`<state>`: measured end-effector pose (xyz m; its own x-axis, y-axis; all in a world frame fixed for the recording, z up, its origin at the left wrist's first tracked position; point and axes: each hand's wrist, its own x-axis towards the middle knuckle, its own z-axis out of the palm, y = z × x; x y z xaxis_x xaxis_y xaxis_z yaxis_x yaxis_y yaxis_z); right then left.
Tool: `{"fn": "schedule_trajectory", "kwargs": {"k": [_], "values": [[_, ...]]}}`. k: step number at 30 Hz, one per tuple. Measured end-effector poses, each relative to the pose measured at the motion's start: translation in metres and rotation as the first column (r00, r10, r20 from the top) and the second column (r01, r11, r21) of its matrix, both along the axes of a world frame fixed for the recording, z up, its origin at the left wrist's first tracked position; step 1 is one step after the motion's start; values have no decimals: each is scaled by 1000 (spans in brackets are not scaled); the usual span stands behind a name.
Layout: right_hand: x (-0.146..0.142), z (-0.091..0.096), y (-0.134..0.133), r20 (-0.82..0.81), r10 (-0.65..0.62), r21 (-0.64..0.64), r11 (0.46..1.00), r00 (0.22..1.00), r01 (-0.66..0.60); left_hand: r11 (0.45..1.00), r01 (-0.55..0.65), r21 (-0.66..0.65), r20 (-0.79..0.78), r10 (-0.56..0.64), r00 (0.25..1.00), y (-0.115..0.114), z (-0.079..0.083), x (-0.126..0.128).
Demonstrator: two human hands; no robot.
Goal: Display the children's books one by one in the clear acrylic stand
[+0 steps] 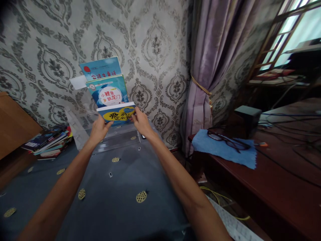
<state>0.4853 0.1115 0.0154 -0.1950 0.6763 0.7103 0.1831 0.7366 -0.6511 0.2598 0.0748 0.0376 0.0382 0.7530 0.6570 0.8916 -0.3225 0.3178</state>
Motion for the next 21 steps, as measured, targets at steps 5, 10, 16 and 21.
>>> {"fn": "schedule_trajectory", "kwargs": {"k": [5,10,16,21], "values": [[0,0,0,23,-30,52,998,999,29,999,32,-31,12,-32,999,8,-1,-5],[0,-4,2,58,-78,96,993,995,72,998,6,-59,21,-5,1000,11,1,-8],[0,-13,9,84,-63,66,996,994,57,990,-127,-55,0,127,992,11,0,-3],[-2,-22,17,115,-109,32,994,987,106,983,-164,-83,8,165,986,14,1,-3]]}}
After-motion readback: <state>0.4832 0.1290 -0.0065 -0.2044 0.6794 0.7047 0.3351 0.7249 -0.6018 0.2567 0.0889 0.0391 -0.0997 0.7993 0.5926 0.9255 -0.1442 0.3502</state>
